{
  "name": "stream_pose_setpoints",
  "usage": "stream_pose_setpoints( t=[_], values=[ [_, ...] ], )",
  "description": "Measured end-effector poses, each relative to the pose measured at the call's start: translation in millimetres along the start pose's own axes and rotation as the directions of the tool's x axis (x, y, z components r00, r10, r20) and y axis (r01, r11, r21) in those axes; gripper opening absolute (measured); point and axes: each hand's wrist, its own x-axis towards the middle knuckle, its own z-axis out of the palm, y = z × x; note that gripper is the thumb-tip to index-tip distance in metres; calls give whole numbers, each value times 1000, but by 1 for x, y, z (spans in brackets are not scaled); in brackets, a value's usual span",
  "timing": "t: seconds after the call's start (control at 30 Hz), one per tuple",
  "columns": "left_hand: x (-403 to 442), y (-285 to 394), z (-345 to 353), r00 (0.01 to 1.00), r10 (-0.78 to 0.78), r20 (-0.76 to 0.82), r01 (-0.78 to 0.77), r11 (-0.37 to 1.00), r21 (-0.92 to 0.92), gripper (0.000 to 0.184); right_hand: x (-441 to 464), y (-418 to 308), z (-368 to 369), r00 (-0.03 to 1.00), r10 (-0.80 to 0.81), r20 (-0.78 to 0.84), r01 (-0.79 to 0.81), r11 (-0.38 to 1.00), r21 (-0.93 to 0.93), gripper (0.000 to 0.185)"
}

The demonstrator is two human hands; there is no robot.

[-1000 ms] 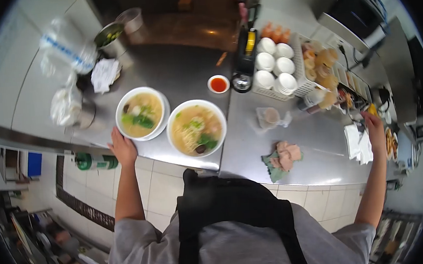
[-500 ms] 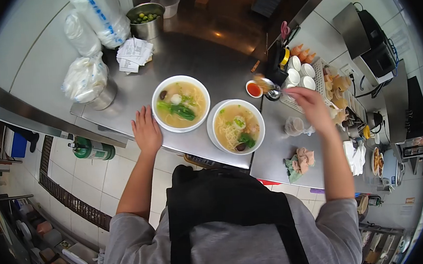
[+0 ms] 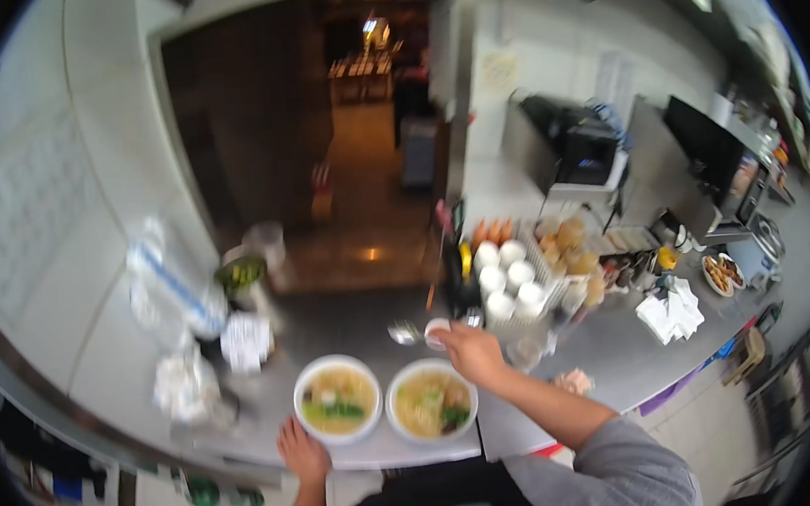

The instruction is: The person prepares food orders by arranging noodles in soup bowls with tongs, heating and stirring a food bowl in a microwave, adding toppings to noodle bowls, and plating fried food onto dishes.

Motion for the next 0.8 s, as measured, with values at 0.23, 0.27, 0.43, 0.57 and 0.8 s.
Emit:
stream_pose_setpoints(
  t=[0.23, 0.27, 0.43, 0.57, 0.8],
  values=[
    [2, 15, -11, 996, -59, 63, 58, 998, 22, 46, -94, 129, -67, 842, 539, -38, -418, 695, 585, 20],
    [2, 15, -9, 997, -65, 51, 64, 998, 21, 46, -107, 147, -81, 808, 584, -75, -407, 646, 646, 20],
    [-1, 20, -6, 997, -71, 35, 69, 996, 56, 42, -169, 241, -131, 659, 746, -97, -521, 545, 656, 19],
    [-9, 28, 2, 988, -151, 0, 151, 988, 0, 38, -200, 309, -134, 549, 796, -256, -519, 565, 642, 21],
    [-44, 68, 7, 901, -423, 91, 409, 901, 143, 53, -201, 369, -124, 604, 711, -361, -567, 701, 432, 26]
  ],
)
